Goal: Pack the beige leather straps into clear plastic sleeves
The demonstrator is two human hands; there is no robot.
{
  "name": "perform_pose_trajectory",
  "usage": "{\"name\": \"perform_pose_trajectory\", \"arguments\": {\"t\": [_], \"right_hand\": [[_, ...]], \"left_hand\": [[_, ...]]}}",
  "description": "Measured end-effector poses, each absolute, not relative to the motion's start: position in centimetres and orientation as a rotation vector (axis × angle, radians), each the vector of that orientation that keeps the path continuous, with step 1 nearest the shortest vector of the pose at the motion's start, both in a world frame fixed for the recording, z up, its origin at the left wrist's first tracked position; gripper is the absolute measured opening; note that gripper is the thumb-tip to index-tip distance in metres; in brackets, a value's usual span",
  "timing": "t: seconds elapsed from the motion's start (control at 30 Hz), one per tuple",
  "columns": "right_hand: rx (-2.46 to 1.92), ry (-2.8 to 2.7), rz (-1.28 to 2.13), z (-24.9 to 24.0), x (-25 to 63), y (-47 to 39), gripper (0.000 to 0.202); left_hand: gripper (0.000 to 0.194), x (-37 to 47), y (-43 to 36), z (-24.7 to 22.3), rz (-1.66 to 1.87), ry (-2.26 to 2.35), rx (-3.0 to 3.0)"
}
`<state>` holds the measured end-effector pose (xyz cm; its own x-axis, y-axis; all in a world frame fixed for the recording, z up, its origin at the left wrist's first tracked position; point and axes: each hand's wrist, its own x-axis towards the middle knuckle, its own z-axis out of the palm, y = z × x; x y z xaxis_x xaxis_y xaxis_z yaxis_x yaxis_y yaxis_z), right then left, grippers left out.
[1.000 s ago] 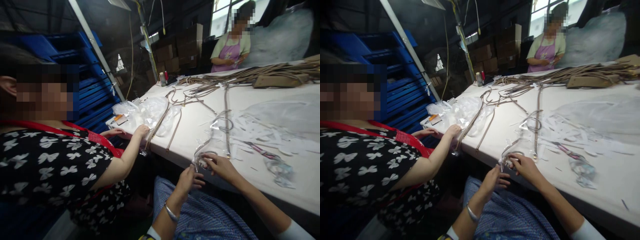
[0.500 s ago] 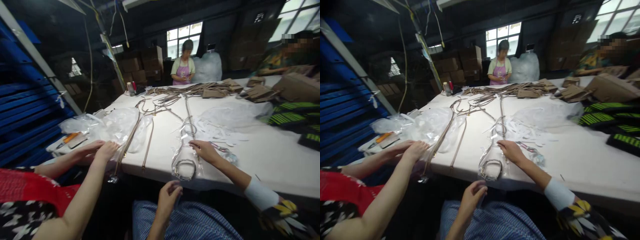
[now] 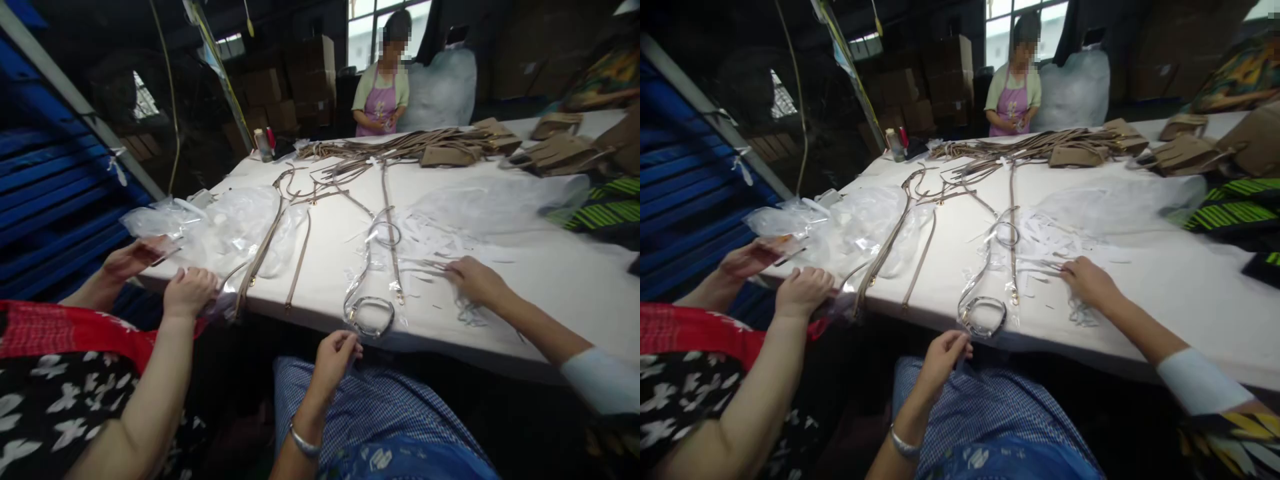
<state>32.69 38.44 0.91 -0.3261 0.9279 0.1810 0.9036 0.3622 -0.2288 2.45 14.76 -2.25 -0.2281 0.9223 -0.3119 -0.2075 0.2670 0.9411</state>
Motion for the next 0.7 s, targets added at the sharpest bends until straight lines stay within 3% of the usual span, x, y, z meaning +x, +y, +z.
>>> {"name": "perform_pose_trajectory", "arguments": {"t": [0.2,0.33,0.47,0.57,0.7], "right_hand": [[-1.618,-2.066,0.138,4.1,33.0,34.5,0.030],[-1.346,-1.748,1.107,5.0,29.4,27.9,0.036],[-1.205,-1.382,2.078,2.0,24.5,20.8,0.053],[-1.139,-1.165,2.341,-1.3,21.7,17.2,0.056],[-1.165,-1.015,2.355,-4.0,19.5,15.4,0.048]], "left_hand": [[0.044,2.6,14.1,-2.1,1.267,1.402,0.731],[0.049,2.4,13.7,-2.4,1.243,1.472,0.714],[0.046,2.2,13.6,-2.4,1.208,1.551,0.793],[0.046,2.1,13.5,-2.1,1.200,1.575,0.798],[0.048,2.1,13.2,-1.6,1.203,1.533,0.727]]}}
